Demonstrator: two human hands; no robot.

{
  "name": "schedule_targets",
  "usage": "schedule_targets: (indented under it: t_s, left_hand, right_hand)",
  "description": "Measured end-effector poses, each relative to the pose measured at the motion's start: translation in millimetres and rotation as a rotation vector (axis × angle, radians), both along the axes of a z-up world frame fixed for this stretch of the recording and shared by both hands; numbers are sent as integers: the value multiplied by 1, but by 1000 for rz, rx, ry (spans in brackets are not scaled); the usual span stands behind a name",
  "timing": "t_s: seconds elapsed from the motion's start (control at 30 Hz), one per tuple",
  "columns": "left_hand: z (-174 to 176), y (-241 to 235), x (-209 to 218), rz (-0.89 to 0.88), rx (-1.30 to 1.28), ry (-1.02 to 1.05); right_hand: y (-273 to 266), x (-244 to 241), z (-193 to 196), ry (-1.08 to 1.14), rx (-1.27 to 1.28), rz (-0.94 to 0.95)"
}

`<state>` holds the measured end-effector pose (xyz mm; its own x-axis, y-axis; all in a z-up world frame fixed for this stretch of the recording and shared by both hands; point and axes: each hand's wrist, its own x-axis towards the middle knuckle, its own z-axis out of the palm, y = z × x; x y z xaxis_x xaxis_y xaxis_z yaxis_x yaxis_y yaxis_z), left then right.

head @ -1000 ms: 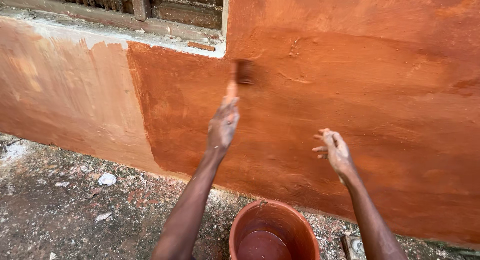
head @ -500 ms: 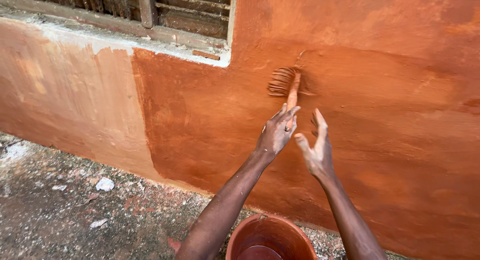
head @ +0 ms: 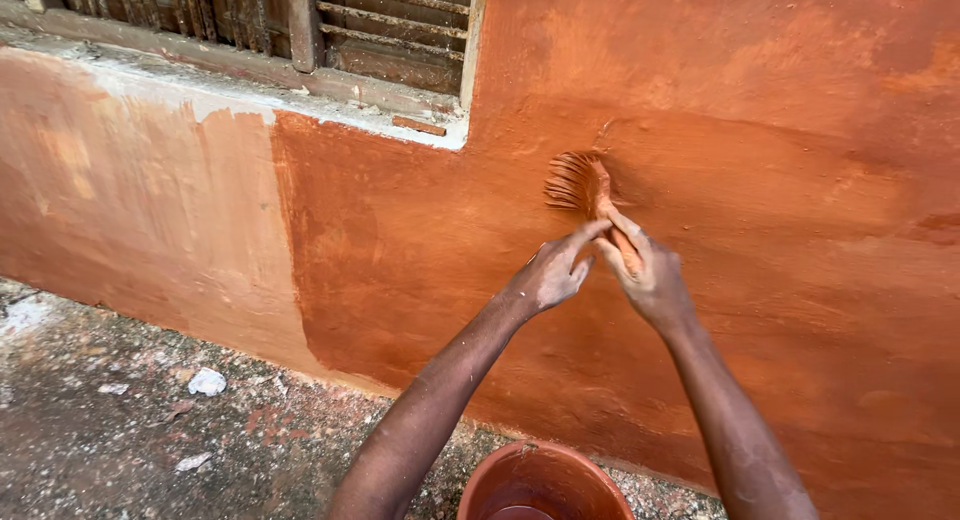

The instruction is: The person paints an exterior wall with orange paint using a brush. They repeatedly dip the brush into a bucket of paint and apply it to the wall surface, covering a large area next to a barred window.

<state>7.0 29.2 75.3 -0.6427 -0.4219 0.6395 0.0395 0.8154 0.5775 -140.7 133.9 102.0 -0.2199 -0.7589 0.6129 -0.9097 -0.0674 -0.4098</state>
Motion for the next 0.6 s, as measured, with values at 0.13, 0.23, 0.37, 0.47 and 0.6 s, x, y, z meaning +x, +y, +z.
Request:
schedule_targets:
  t_s: [0.13,0.23,0.37,0.47,0.6]
  left_hand:
    - [-2,-8,-15,-75,61,-51]
    - [-2,-22,-18,-19,88,-139]
    - [1,-51,5,113,-11,-130]
    - [3,-62,26,309,101,-268]
    - [9,-60,39,352,74,-287]
  right_hand:
    - [10,-42,-2,390,-158,-5]
    - [35,-75,-2,518,-270,-89]
    - [97,-122,17,512,-339,-464]
    - [108,-133,14,415,-522,-609]
    - [71,-109,-15,185,-669,-601]
